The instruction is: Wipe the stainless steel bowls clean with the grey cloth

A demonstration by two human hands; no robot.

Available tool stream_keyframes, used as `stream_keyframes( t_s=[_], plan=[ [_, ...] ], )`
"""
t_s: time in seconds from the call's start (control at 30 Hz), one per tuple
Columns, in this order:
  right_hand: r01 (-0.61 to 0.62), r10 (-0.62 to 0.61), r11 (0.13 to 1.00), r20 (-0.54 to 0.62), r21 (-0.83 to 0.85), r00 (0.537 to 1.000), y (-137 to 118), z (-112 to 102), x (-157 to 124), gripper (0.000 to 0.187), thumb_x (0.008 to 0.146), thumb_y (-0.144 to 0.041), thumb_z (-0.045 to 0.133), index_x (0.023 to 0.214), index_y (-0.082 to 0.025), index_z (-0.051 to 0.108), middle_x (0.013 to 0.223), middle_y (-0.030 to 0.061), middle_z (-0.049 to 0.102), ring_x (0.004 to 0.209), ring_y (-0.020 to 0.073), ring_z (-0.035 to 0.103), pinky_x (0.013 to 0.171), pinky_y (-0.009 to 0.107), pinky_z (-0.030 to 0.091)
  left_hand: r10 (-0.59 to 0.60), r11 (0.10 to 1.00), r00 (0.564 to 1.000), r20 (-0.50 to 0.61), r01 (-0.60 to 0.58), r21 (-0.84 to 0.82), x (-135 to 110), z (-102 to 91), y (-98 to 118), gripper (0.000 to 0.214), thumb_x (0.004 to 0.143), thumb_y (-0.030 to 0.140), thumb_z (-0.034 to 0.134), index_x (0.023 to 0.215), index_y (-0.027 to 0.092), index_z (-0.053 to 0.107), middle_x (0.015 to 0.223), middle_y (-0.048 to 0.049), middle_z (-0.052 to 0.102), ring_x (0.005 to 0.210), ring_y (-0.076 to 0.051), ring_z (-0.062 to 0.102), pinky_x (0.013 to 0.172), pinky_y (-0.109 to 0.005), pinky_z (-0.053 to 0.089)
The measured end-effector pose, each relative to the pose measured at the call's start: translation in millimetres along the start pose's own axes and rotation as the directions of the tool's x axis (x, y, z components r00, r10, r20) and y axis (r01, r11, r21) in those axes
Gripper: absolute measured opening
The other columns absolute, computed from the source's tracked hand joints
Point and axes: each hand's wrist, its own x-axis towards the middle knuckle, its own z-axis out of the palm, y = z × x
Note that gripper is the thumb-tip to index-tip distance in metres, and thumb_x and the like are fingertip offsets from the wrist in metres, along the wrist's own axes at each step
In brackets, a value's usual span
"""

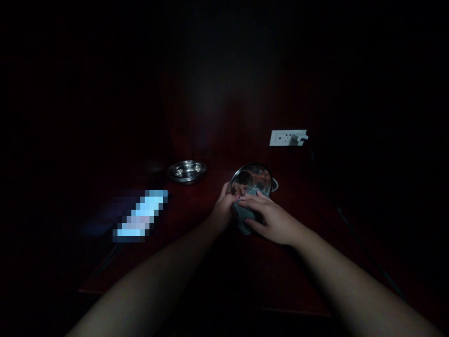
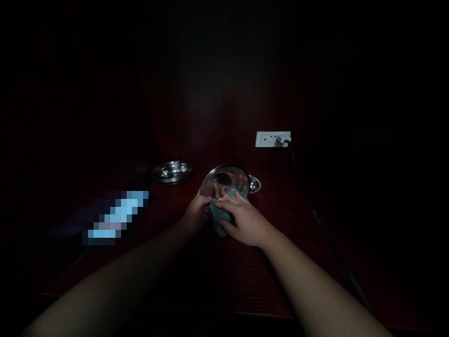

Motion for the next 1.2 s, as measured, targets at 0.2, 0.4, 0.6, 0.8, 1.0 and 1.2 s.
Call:
stream_keyframes(
  t_s=[0.2,0.4,0.6,0.8,1.0,1.2],
  plan=[
    [-0.001,0.001,1.000,-0.003,0.002,1.000,-0.7,-0.4,0.0,0.050,0.078,-0.020,0.059,0.127,-0.023,0.051,0.131,0.0114,0.055,0.126,0.0291,0.046,0.108,0.060,0.025,0.015,1.000,1.000,0.014,-0.015,0.000,0.5,-1.2,-0.9,0.020,0.064,0.022,0.055,0.083,0.018,0.056,0.084,-0.0026,0.060,0.086,-0.019,0.057,0.087,-0.034,0.041],
    [-0.002,0.002,1.000,-0.003,0.002,1.000,-0.1,0.5,-0.1,0.050,0.079,-0.021,0.059,0.128,-0.022,0.051,0.130,0.0118,0.056,0.127,0.0292,0.045,0.109,0.059,0.025,0.000,1.000,1.000,-0.005,0.000,0.012,-0.3,-0.9,-1.2,0.024,0.064,0.024,0.055,0.087,0.020,0.055,0.084,-0.0024,0.061,0.085,-0.020,0.058,0.085,-0.034,0.041],
    [0.012,-0.012,1.000,-0.014,0.005,1.000,2.4,1.5,-0.3,0.050,0.079,-0.021,0.059,0.128,-0.023,0.051,0.131,0.0110,0.056,0.126,0.0294,0.046,0.108,0.060,0.025,-0.012,1.000,1.000,-0.008,0.012,0.010,-0.6,-0.6,0.4,0.026,0.064,0.024,0.056,0.090,0.019,0.056,0.086,-0.0024,0.061,0.086,-0.019,0.057,0.085,-0.034,0.041],
    [0.003,-0.003,1.000,-0.001,-0.010,1.000,1.2,0.9,-0.1,0.051,0.079,-0.022,0.059,0.129,-0.022,0.050,0.132,0.0111,0.055,0.127,0.0286,0.045,0.109,0.059,0.024,0.002,1.000,1.000,0.016,-0.002,0.008,-2.7,0.2,1.9,0.026,0.065,0.022,0.054,0.091,0.019,0.057,0.088,-0.0026,0.061,0.088,-0.019,0.056,0.086,-0.033,0.041],
    [0.003,-0.003,1.000,0.002,-0.012,1.000,0.5,0.7,-0.1,0.049,0.080,-0.021,0.058,0.128,-0.021,0.051,0.132,0.0113,0.055,0.127,0.0282,0.045,0.109,0.058,0.025,0.016,1.000,1.000,0.016,-0.016,-0.009,-2.7,1.3,1.3,0.026,0.065,0.021,0.053,0.090,0.019,0.056,0.086,-0.0016,0.060,0.088,-0.018,0.056,0.087,-0.033,0.041],
    [-0.012,0.012,1.000,0.015,-0.019,1.000,-0.1,-0.5,0.0,0.050,0.079,-0.021,0.059,0.128,-0.021,0.051,0.131,0.0112,0.055,0.127,0.0276,0.045,0.110,0.057,0.024,-0.008,1.000,1.000,-0.009,0.008,-0.013,-1.9,0.2,-0.5,0.028,0.064,0.021,0.053,0.092,0.019,0.056,0.087,-0.0018,0.061,0.086,-0.018,0.057,0.086,-0.034,0.041]
  ],
)
